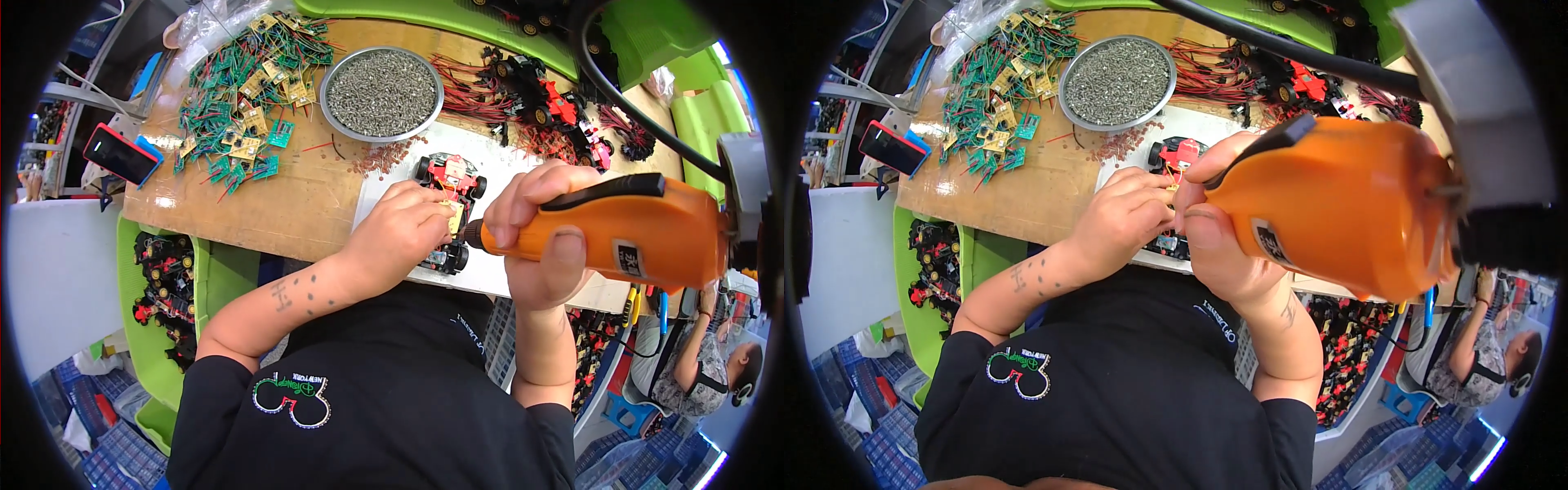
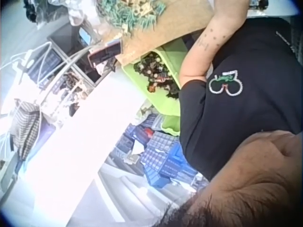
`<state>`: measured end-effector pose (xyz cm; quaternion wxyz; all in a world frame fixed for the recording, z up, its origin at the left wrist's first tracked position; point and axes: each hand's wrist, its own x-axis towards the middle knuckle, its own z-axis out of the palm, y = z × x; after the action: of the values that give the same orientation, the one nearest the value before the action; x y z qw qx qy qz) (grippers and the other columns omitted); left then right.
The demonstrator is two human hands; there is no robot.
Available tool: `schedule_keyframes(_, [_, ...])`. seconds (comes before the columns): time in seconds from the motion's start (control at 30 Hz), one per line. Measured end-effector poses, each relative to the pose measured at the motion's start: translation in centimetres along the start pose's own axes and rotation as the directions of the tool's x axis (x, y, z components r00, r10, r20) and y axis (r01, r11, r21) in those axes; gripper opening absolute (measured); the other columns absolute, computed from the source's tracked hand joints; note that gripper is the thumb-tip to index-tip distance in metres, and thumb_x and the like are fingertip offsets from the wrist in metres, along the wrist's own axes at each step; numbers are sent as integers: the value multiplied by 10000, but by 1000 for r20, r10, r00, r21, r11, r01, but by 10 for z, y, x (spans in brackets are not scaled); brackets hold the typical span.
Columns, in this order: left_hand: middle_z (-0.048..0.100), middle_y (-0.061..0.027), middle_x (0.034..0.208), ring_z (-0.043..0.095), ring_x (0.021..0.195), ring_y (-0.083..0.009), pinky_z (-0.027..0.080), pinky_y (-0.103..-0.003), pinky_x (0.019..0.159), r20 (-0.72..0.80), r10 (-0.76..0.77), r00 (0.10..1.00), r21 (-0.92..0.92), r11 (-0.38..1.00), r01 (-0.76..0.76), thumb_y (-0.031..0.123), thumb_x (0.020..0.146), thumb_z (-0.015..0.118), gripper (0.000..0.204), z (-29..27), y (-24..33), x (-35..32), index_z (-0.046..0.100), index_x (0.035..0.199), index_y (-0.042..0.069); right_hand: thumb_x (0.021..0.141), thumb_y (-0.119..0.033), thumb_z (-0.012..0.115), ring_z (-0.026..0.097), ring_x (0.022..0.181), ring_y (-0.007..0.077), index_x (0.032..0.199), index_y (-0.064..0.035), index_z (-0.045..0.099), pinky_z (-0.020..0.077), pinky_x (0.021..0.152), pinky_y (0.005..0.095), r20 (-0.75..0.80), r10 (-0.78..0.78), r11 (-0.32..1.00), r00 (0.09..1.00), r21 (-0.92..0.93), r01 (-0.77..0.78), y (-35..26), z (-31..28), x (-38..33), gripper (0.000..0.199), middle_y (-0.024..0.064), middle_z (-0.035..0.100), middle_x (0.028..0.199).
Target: The person assembles a toy car by installing electronic components, using an electric screwdriver for screws, pliers for wires, and a soldering iron for the circuit board, then attaches the shell to the chassis.
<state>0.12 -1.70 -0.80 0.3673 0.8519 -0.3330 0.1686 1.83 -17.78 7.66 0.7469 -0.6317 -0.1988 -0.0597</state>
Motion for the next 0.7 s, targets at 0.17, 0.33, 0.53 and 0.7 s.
schedule_keyframes(0.17, [680,-78,957,629,1022,-275,467,-430,896,-2,-11,1000,-14,1000,11,119,720,737,184,1,-3,-2,621,836,34,886,-495,629,475,558,130,1014,-27,493,411,523,284,-2,32,998,999,48,-31,-7,0,4,504,54,473,779])
schedule_keyframes(0.33, [658,29,800,587,944,-207,373,-424,871,-12,-154,988,73,985,154,242,648,813,200,-15,0,9,661,697,120,905,-542,569,462,561,122,1041,-34,509,376,523,268,0,-3,998,1000,70,3,-16,7,13,528,46,475,783])
schedule_keyframes(0.53, [632,40,735,569,920,-189,337,-429,865,-25,-196,980,96,976,198,306,600,829,259,-16,-4,12,655,654,123,919,-533,559,461,573,127,1050,-44,500,376,534,270,40,-8,991,999,134,3,-13,9,19,510,47,472,796])
schedule_keyframes(0.7, [651,34,759,569,931,-187,338,-419,870,1,-235,972,24,972,234,306,619,834,247,-12,-11,10,674,680,128,924,-521,555,466,585,131,1052,-50,495,379,545,277,62,-5,991,998,133,-3,-10,11,23,492,49,471,800])
